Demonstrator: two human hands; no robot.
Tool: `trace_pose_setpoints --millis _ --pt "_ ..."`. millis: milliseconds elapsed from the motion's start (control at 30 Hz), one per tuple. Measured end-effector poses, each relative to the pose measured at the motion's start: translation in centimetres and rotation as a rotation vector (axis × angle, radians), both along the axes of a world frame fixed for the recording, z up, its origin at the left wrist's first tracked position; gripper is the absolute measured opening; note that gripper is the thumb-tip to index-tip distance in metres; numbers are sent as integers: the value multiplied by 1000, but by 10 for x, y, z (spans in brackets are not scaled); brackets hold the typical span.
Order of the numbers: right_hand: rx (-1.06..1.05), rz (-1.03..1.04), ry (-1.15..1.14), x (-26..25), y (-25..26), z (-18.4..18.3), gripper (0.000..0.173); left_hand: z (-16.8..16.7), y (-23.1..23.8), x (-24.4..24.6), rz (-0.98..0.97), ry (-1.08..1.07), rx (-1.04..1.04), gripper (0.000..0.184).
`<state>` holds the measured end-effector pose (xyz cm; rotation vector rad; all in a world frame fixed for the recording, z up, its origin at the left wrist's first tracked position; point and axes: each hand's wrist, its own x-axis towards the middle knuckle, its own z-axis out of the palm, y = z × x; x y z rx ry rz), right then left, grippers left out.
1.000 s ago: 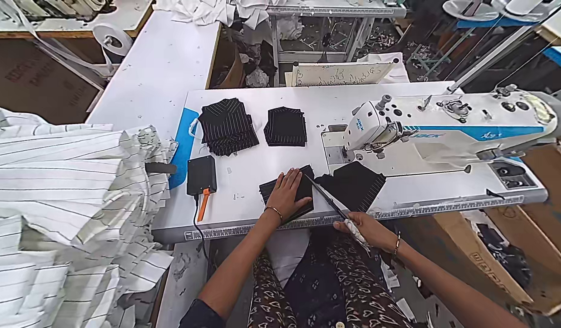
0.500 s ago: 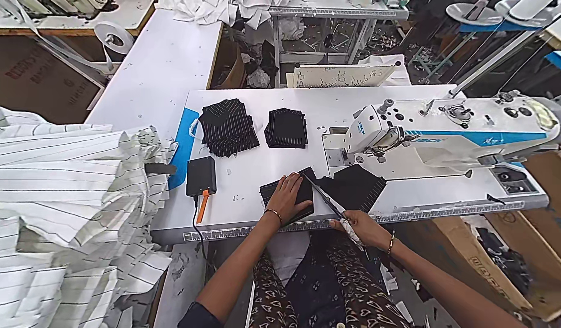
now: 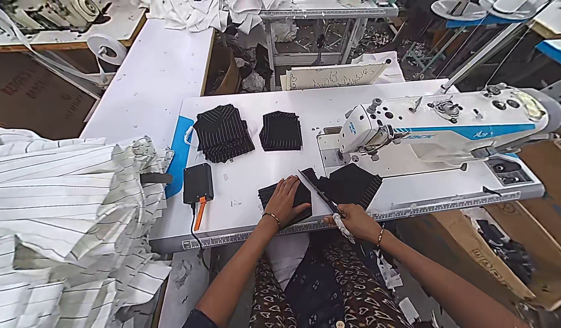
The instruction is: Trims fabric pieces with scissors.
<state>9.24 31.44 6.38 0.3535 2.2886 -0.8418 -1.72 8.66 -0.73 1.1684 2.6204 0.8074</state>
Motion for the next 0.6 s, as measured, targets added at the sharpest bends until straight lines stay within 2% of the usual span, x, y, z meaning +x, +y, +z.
trace_pose_setpoints --millis 133,200,300,367,433,500,600 --pt "-60 -135 82 22 7 4 34 -2 -1 -6 31 12 43 74" --pt "-79 -291 179 46 16 5 31 -4 0 -10 76 25 60 69" --pt "-2 -536 305 83 35 5 30 4 11 -6 175 4 113 60" --pt "77 -652 298 97 52 6 26 21 34 8 129 -1 148 50" --pt "171 -717 270 103 72 6 22 37 70 36 -28 -60 128 45" --pt "242 -728 243 96 88 8 24 39 109 63 -169 -97 99 52" --pt "312 -710 228 71 112 11 30 34 158 87 -230 -124 -96 101"
